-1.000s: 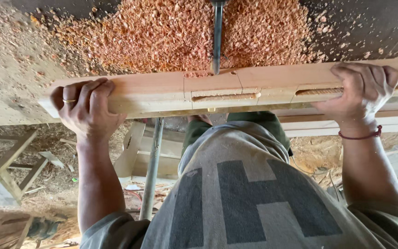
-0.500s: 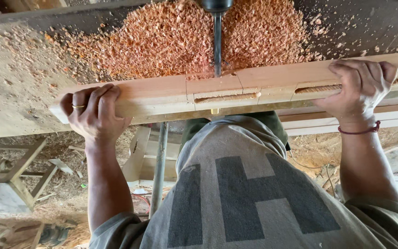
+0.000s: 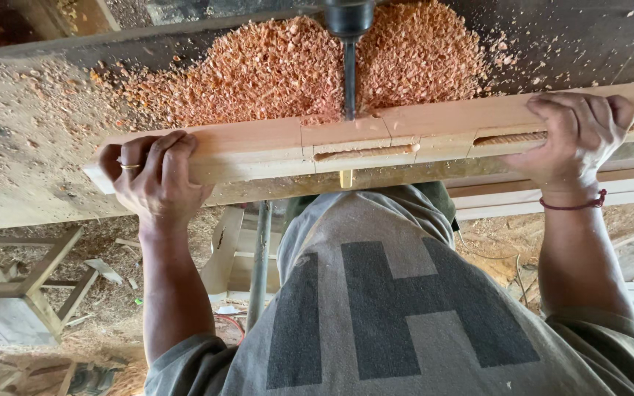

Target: The person guides a long wooden board along a fence on a router table, feeding it past a spinning cutting bit to machine slots into the board. They reposition the board between cuts and continue routing additional slots along its length.

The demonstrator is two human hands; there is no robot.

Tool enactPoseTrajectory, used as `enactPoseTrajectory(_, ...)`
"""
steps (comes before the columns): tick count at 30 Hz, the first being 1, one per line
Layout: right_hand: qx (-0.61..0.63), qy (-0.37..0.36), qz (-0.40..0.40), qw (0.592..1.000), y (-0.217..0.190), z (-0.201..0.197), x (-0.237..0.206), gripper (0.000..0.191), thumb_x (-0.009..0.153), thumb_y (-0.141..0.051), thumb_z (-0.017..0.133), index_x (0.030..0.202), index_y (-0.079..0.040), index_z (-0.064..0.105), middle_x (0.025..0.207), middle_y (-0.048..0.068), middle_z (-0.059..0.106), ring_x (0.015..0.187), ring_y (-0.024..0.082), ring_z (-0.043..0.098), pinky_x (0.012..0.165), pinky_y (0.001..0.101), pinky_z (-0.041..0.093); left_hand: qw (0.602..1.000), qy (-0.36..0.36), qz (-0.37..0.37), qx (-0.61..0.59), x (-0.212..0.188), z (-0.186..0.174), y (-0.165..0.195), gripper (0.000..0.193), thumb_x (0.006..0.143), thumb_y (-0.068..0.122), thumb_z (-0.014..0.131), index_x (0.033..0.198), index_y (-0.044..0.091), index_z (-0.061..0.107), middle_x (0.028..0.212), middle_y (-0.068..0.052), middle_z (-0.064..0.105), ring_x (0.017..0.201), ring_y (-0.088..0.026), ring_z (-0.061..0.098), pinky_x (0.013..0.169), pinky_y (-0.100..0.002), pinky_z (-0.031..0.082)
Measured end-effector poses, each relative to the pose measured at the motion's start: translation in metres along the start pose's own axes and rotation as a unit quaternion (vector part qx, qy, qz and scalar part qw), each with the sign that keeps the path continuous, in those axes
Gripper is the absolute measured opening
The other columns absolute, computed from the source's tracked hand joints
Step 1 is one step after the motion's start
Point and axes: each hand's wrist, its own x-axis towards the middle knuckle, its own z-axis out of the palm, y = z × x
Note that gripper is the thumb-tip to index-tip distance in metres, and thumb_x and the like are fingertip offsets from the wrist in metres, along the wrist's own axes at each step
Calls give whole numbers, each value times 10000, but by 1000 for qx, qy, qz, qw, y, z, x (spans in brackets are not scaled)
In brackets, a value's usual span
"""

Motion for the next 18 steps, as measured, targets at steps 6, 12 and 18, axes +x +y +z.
enactPoseTrajectory(6, 13, -12, 8, 1000, 6, 5, -1, 180, 880, -288, 764, 980, -168, 674, 1074, -28, 762, 974, 142, 656, 1044, 320, 370, 1000, 10, -1, 24, 6, 5, -8, 117, 979, 234, 774, 1042, 222, 675, 1121, 79, 773, 1075, -128, 654, 1040, -495, 454)
enactPoseTrajectory(12, 8, 15, -20, 1000, 8, 7, 8, 262, 869, -346, 798, 968, -158, 645, 1068, -28, 742, 920, 149, 609, 1026, 330, 369, 1000, -20, -20, 9, 1, 12, -13, 231, 886, 108, 791, 1036, 186, 634, 1153, 38, 744, 1039, -160, 620, 920, -378, 519)
enactPoseTrajectory(18, 17, 34, -24, 999, -18, -10, 13, 458, 781, -515, 888, 939, -128, 700, 976, 0, 734, 915, 171, 646, 956, 344, 372, 997, -30, -65, -5, -20, -5, 19, 361, 728, 150, 862, 1032, 162, 668, 1087, -12, 710, 1053, -259, 633, 944, -488, 475)
